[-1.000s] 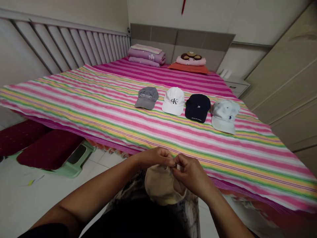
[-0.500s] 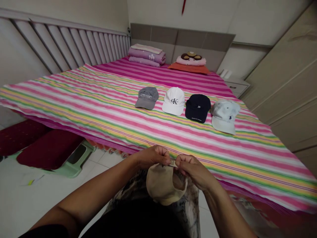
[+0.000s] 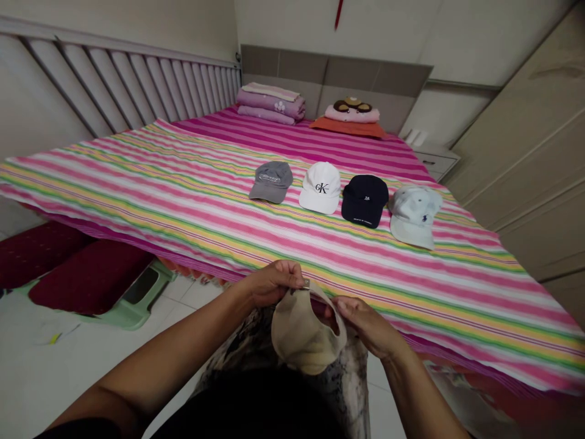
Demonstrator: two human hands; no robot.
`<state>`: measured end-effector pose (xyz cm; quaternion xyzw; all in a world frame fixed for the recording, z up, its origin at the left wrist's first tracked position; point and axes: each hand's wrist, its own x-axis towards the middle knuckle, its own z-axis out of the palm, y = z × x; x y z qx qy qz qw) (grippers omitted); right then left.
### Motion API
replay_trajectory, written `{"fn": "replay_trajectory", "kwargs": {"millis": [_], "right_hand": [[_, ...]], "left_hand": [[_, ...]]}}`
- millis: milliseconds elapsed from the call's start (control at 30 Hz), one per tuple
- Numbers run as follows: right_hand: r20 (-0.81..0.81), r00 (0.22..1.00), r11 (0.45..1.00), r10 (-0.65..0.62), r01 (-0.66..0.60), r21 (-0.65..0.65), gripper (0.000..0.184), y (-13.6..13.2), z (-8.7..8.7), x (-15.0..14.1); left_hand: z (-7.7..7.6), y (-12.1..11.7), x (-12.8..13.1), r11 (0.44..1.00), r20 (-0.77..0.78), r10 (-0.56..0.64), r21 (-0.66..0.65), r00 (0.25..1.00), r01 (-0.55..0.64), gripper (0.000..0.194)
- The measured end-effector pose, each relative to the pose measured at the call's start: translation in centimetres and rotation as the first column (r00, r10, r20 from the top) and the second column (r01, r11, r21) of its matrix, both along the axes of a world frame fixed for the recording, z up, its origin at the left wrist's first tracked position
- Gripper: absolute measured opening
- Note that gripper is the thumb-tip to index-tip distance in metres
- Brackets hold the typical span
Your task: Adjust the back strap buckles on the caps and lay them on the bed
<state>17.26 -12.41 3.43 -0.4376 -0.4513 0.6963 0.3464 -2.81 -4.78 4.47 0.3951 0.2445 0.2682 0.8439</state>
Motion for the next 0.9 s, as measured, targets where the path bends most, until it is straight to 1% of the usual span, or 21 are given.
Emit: {"fn": "replay_trajectory", "kwargs": {"millis": [67,133,233,333,433,500,600,667,700,767,833,900], "right_hand": [[-0.014,0.999,0.999,-0.048,0.048,-0.008,0.03,-0.3,-0.5,0.7],[-0.045,0.992,0.993,-0.115,0.115,-0.014,0.028,-0.4,-0.5,1.1],[-0.123,0.968,0.976,-0.217,0.217,-0.02,0.027,-0.6,0.2,1.2],[-0.2,0.937,0.958,-0.285,0.285,-0.029,0.024,-0.8,1.2,0.9],[-0.246,0.921,0.953,-0.301,0.3,-0.045,0.024,-1.1,2.0,0.7],[-0.253,0.913,0.947,-0.319,0.318,-0.046,0.026,-1.2,2.4,0.6],[-0.246,0.902,0.933,-0.354,0.36,-0.022,0.028,-1.3,2.7,0.4],[-0.243,0.903,0.932,-0.355,0.362,-0.017,0.028,-1.3,2.7,0.3],[-0.241,0.903,0.932,-0.356,0.361,-0.027,0.027,-1.3,2.7,0.3],[-0.235,0.902,0.932,-0.362,0.358,-0.064,0.026,-1.4,2.7,0.3],[-0.239,0.898,0.93,-0.368,0.354,-0.103,0.026,-1.4,2.7,0.2],[-0.259,0.89,0.927,-0.375,0.354,-0.126,0.026,-1.2,2.8,0.2]], "left_hand": [[0.0,0.2,-0.2,1.0,0.014,0.004,-0.028,1.0,-0.004,0.026],[0.1,0.3,-0.3,0.998,0.016,0.004,-0.059,1.0,-0.003,0.028],[0.5,0.2,0.0,0.997,0.028,0.008,-0.079,1.0,-0.006,0.034],[1.2,-0.1,0.2,0.998,0.049,0.03,-0.056,0.998,-0.027,0.034],[2.0,-0.5,0.3,0.998,0.092,0.02,-0.057,0.996,-0.015,0.032],[2.4,-0.6,0.2,0.996,0.081,-0.029,-0.076,0.996,0.035,0.031],[2.6,-0.6,0.1,0.982,-0.024,-0.176,-0.07,0.984,0.174,0.033],[2.5,-0.4,0.1,0.958,-0.132,-0.286,-0.047,0.949,0.282,0.032],[2.4,-0.4,0.2,0.948,-0.178,-0.317,-0.037,0.932,0.315,0.03],[2.1,-0.4,0.3,0.945,-0.219,-0.323,-0.029,0.921,0.325,0.025],[2.0,-0.4,0.5,0.961,-0.194,-0.274,-0.013,0.942,0.277,0.023],[2.1,-0.4,0.6,0.973,-0.161,-0.226,0.013,0.961,0.231,0.027]]}}
